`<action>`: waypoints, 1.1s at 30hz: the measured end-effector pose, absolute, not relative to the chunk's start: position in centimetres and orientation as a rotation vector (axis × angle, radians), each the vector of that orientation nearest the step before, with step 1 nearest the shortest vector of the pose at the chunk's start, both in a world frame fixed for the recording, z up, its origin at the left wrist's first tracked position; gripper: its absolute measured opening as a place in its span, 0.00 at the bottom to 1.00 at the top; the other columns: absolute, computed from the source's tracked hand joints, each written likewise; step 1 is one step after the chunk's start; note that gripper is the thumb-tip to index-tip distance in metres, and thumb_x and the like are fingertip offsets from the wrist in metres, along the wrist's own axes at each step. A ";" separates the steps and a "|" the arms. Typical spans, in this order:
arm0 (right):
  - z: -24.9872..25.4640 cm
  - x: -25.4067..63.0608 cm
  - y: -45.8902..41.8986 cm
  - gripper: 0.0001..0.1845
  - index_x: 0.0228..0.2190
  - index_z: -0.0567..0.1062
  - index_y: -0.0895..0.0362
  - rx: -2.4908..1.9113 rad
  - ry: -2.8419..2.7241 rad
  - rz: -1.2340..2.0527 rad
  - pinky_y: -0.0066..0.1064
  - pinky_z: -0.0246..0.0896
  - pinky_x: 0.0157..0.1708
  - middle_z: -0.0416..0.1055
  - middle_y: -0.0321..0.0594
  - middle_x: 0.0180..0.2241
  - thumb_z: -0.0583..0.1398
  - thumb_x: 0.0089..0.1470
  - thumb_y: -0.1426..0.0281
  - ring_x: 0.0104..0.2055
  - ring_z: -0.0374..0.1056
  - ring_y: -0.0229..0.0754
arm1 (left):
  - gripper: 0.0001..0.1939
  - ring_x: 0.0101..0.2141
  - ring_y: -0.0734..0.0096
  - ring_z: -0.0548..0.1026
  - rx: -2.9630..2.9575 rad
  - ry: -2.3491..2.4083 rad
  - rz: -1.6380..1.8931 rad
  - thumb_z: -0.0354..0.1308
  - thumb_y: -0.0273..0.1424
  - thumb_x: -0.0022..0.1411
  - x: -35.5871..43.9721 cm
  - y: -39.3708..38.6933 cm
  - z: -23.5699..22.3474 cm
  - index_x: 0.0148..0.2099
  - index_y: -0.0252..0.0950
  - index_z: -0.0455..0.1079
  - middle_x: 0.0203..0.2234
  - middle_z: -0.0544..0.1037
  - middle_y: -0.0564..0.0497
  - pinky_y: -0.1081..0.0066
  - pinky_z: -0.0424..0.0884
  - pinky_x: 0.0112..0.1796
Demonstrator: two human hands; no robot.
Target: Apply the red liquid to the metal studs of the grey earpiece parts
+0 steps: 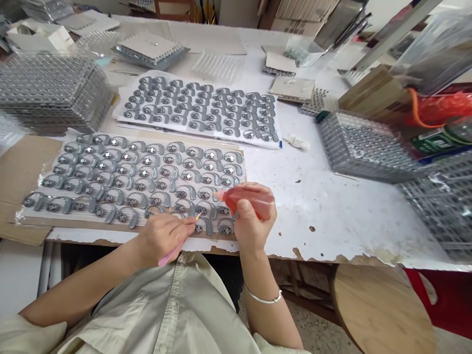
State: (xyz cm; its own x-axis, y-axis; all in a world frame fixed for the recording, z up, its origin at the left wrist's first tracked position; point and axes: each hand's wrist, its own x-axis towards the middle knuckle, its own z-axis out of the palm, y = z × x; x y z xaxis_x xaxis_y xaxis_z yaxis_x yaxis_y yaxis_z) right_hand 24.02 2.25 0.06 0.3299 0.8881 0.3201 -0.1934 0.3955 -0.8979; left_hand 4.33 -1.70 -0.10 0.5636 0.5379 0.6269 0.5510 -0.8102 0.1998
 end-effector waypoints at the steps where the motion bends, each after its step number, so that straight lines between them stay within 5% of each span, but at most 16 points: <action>1: 0.0 23.8 2.1 0.16 0.34 0.74 0.53 -0.900 -1.006 0.779 0.28 0.62 0.20 0.71 0.38 0.33 0.69 0.45 0.60 0.29 0.69 0.40 | 0.09 0.28 0.69 0.79 -2.741 -0.944 -1.021 0.49 0.20 0.62 4.5 -1.9 0.0 0.36 0.30 0.70 0.32 0.81 0.43 0.72 0.73 0.24; 5: -0.3 23.1 1.4 0.15 0.33 0.75 0.54 -0.957 -1.193 0.548 0.35 0.65 0.30 0.70 0.38 0.30 0.66 0.50 0.57 0.31 0.68 0.43 | 0.06 0.25 0.66 0.77 -2.664 -0.933 -0.792 0.52 0.19 0.60 5.2 -2.6 -0.1 0.35 0.28 0.70 0.36 0.80 0.38 0.68 0.71 0.23; 14: -0.1 23.0 1.7 0.10 0.33 0.72 0.55 -0.921 -1.562 0.199 0.35 0.61 0.25 0.70 0.38 0.26 0.64 0.52 0.63 0.25 0.66 0.42 | 0.07 0.22 0.65 0.74 -2.685 -0.981 -0.758 0.51 0.19 0.59 5.7 -3.0 0.7 0.35 0.26 0.70 0.34 0.80 0.35 0.67 0.69 0.20; 33: -0.5 22.7 1.9 0.09 0.32 0.73 0.56 -0.930 -1.593 0.190 0.33 0.60 0.23 0.69 0.37 0.25 0.64 0.53 0.64 0.24 0.64 0.41 | 0.08 0.22 0.67 0.75 -2.697 -0.989 -0.745 0.46 0.19 0.61 5.6 -2.9 0.6 0.33 0.30 0.66 0.32 0.79 0.37 0.68 0.68 0.21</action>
